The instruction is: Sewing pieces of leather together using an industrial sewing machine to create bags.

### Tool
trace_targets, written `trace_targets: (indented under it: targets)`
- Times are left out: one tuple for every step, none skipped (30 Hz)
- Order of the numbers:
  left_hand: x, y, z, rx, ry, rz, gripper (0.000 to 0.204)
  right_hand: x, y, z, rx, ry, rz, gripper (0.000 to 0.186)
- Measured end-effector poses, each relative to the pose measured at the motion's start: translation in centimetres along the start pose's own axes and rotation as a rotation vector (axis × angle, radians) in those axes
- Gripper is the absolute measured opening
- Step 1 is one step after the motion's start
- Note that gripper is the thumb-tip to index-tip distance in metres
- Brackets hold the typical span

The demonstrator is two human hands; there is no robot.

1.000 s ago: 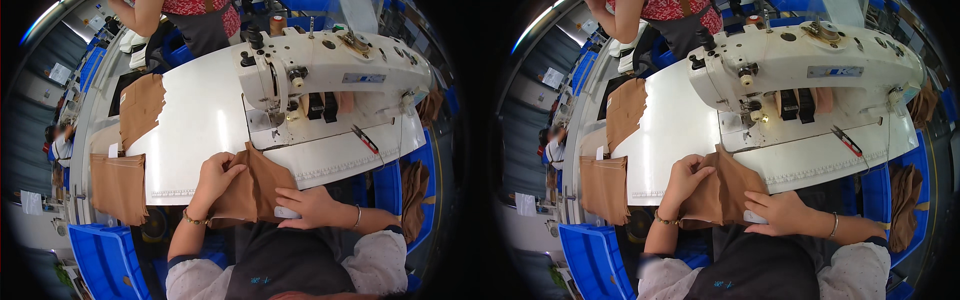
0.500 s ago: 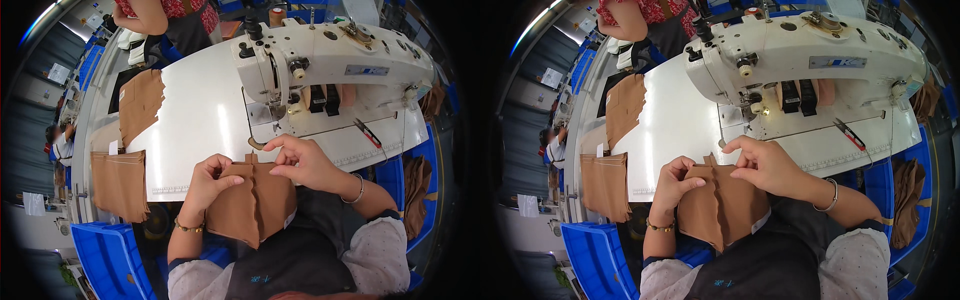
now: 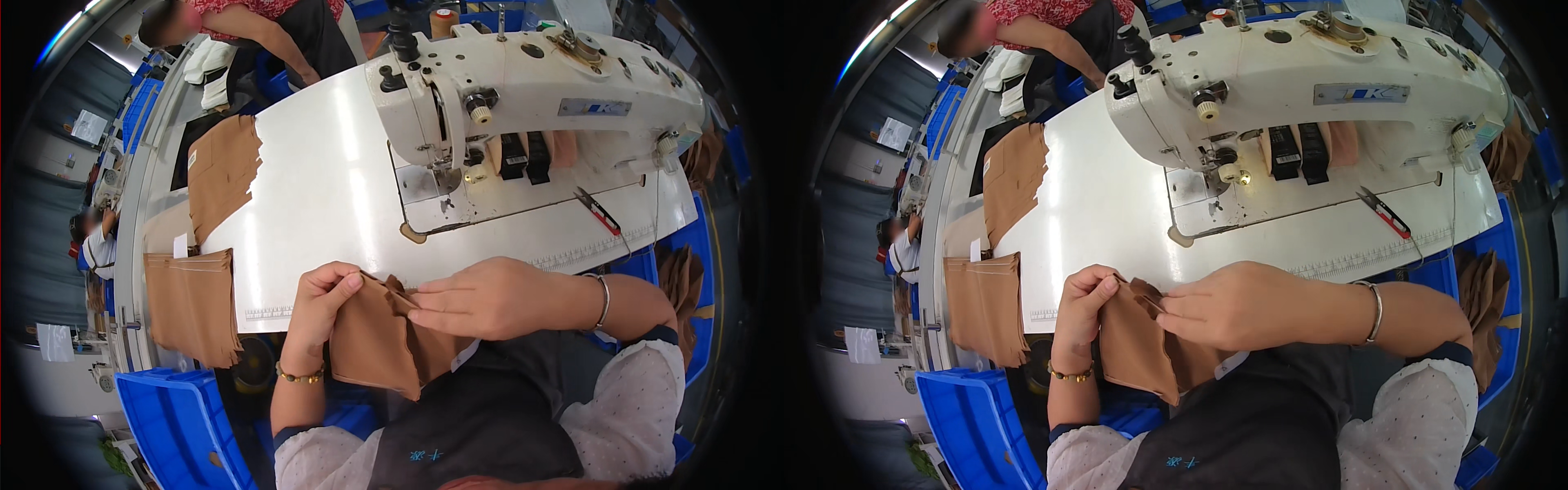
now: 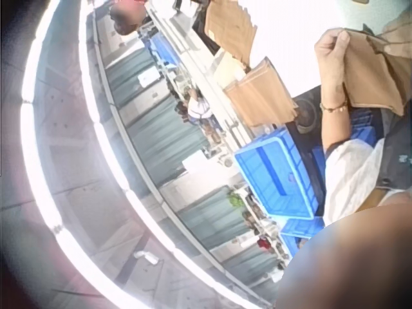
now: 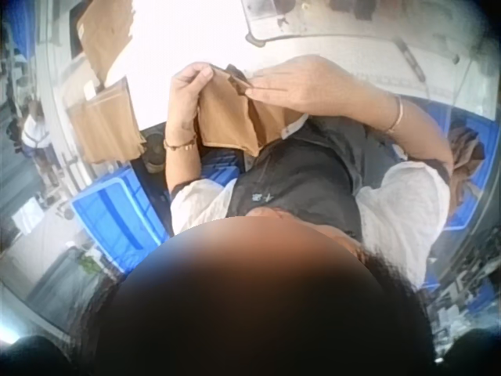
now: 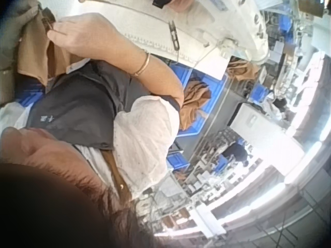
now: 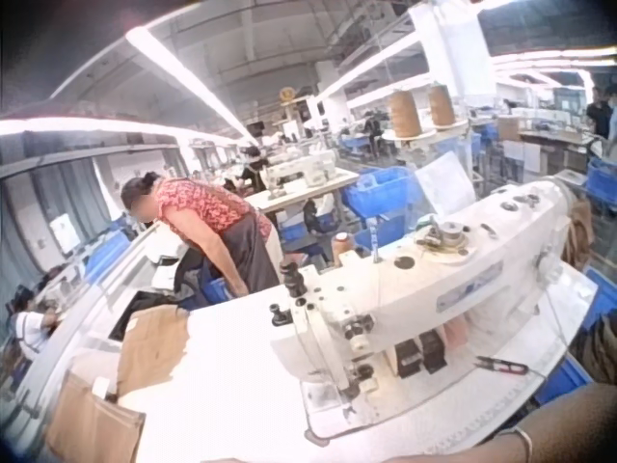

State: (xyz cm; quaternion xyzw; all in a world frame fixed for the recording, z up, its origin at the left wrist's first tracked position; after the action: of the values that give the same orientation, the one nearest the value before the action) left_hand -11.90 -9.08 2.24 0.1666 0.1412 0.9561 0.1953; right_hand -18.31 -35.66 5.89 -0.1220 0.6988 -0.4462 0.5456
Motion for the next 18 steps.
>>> trace_targets:
  targets:
    - [0.2,-0.5,0.2,-0.011,0.019,0.013,0.009,-0.9,0.9,-0.1,0.112,-0.100,0.099,0.027]
    - [0.3,-0.9,0.8,-0.025,0.039,0.025,0.008,-1.6,1.4,-0.2,0.116,-0.090,0.105,0.027]
    - [0.2,-1.3,1.8,-0.060,0.079,0.014,0.008,-2.2,1.8,-0.4,0.175,-0.157,0.084,0.024]
    - [0.0,-1.6,3.1,-0.125,0.117,0.020,0.008,-2.9,2.3,-0.6,0.228,-0.226,0.073,0.022]
    - [-0.3,-1.8,4.9,-0.225,0.102,0.023,0.009,-4.0,2.9,-0.5,0.293,-0.261,0.201,0.021]
    - [-0.8,-2.1,6.9,-0.356,0.036,0.093,0.011,-5.1,3.6,-0.4,0.338,-0.297,0.325,0.020]
    - [-1.6,-1.7,9.1,-0.458,0.099,-0.021,0.012,-5.8,4.1,-0.2,0.377,-0.327,0.343,0.019]
    - [-2.7,-1.2,11.0,-0.590,0.109,-0.071,0.014,-6.4,4.6,0.0,0.384,-0.311,0.459,0.019]
    - [-4.0,-0.5,12.5,-0.846,0.116,-0.115,0.013,-6.4,5.1,0.2,0.419,-0.257,0.437,0.018]
    - [-5.6,0.4,13.6,-1.073,0.150,-0.190,0.013,-6.3,5.6,0.5,0.434,-0.212,0.390,0.017]
    - [-7.5,1.5,13.3,-1.174,0.170,-0.231,0.012,-5.7,6.1,0.8,0.443,-0.179,0.324,0.016]
    - [-9.4,2.9,12.3,-1.208,0.243,-0.326,0.011,-4.5,6.3,1.1,0.463,-0.171,0.340,0.016]
    - [-11.2,4.1,10.8,-1.346,0.291,-0.353,0.011,-3.2,6.6,1.5,0.468,-0.138,0.187,0.015]
    - [-12.8,5.4,8.8,-1.429,0.406,-0.419,0.011,-1.8,6.9,2.0,0.471,-0.104,0.034,0.015]
    - [-14.2,6.4,6.4,-1.446,0.387,-0.409,0.010,-0.6,7.0,2.6,0.472,-0.101,0.033,0.015]
    - [-15.3,7.2,4.5,-1.446,0.412,-0.417,0.009,0.6,7.2,3.3,0.454,-0.093,-0.014,0.013]
    - [-16.2,7.5,3.2,-1.443,0.412,-0.427,0.009,1.7,7.4,3.8,0.419,-0.090,-0.149,0.013]
    - [-16.9,7.6,2.1,-1.185,0.348,-0.389,0.011,2.6,7.2,4.3,0.434,-0.072,-0.067,0.013]
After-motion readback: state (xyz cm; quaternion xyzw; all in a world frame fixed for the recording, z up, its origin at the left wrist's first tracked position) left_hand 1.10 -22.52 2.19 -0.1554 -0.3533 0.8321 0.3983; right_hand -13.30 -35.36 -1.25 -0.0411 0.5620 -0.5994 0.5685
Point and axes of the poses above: each hand's wrist, its own x-axis away from the middle knuckle, its own y-axis out of the palm, z = x × y, the point moved 2 cm from there along -x, towards the middle knuckle, and after that the axes turned 12 degrees about x, right-handed, at the moved point
